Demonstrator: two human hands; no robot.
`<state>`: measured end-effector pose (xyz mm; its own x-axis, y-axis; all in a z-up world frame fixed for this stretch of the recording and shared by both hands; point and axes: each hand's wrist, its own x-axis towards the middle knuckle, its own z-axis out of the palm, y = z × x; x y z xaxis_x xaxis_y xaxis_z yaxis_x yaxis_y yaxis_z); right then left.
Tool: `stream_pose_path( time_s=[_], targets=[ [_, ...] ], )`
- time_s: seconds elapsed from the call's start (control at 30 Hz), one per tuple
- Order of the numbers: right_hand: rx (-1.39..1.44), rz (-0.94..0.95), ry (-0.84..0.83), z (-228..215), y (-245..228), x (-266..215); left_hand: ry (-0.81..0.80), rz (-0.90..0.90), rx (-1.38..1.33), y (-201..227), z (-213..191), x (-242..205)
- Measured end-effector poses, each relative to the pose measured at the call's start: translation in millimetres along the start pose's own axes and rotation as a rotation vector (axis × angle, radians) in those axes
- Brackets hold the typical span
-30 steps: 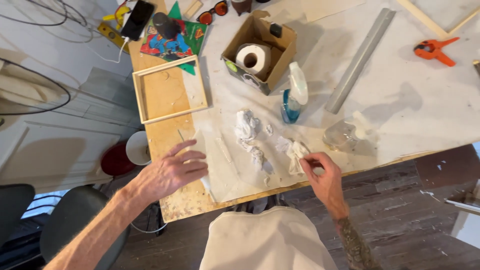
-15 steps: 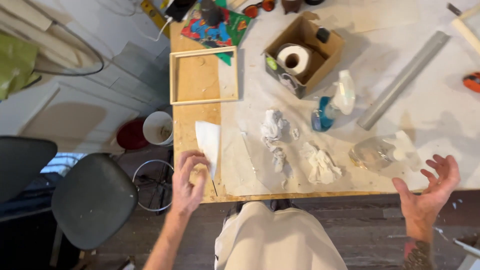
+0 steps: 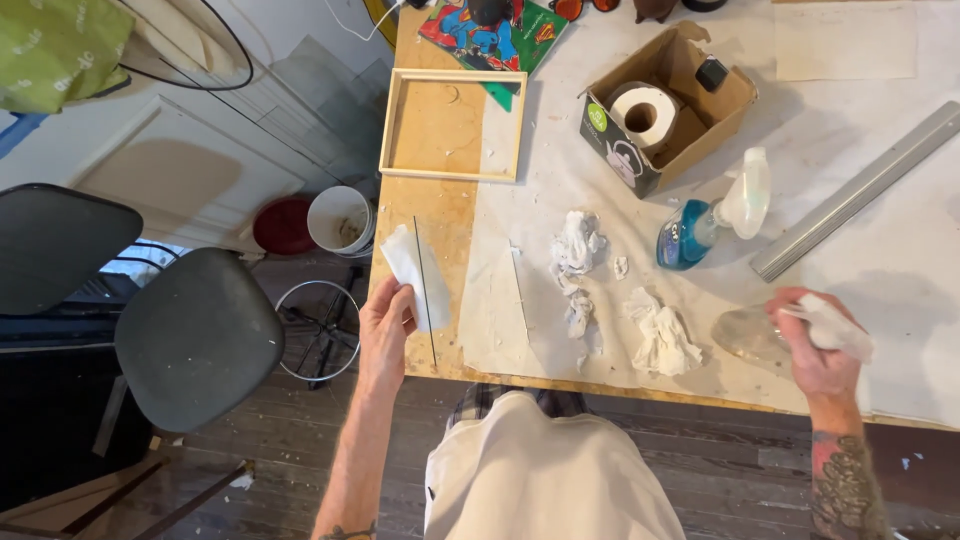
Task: Cleaning glass panes for wooden frames using glass cleaner and paper towels on a workshop bench.
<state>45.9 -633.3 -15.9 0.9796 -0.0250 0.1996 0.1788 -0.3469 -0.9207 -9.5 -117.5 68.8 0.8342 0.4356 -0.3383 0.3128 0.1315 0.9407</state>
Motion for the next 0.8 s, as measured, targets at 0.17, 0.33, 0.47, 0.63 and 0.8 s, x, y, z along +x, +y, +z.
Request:
stream_pose_path(
  time_s=[0.17, 0.33, 0.47, 0.63, 0.8],
  targets=[
    [-0.278, -0.242, -0.393, 27, -87, 22, 0.009, -0.143, -0.187, -14, -9, 5],
    [0.006, -0.31, -0.635, 78, -150, 35, 0.043, -0.007, -0.118, -43, -12, 13],
    [-0.002, -0.288, -0.636, 111, -168, 39, 0.034, 0.056, -0.035, -56, -14, 11],
    [0.022, -0.065, -0.748, 130, -172, 35, -0.005, -0.038, -0.097, -27, -12, -6],
    [0.047, -0.019, -0.755, 139, -170, 23, -0.083, -0.148, -0.155, -33, -26, 7]
  ],
)
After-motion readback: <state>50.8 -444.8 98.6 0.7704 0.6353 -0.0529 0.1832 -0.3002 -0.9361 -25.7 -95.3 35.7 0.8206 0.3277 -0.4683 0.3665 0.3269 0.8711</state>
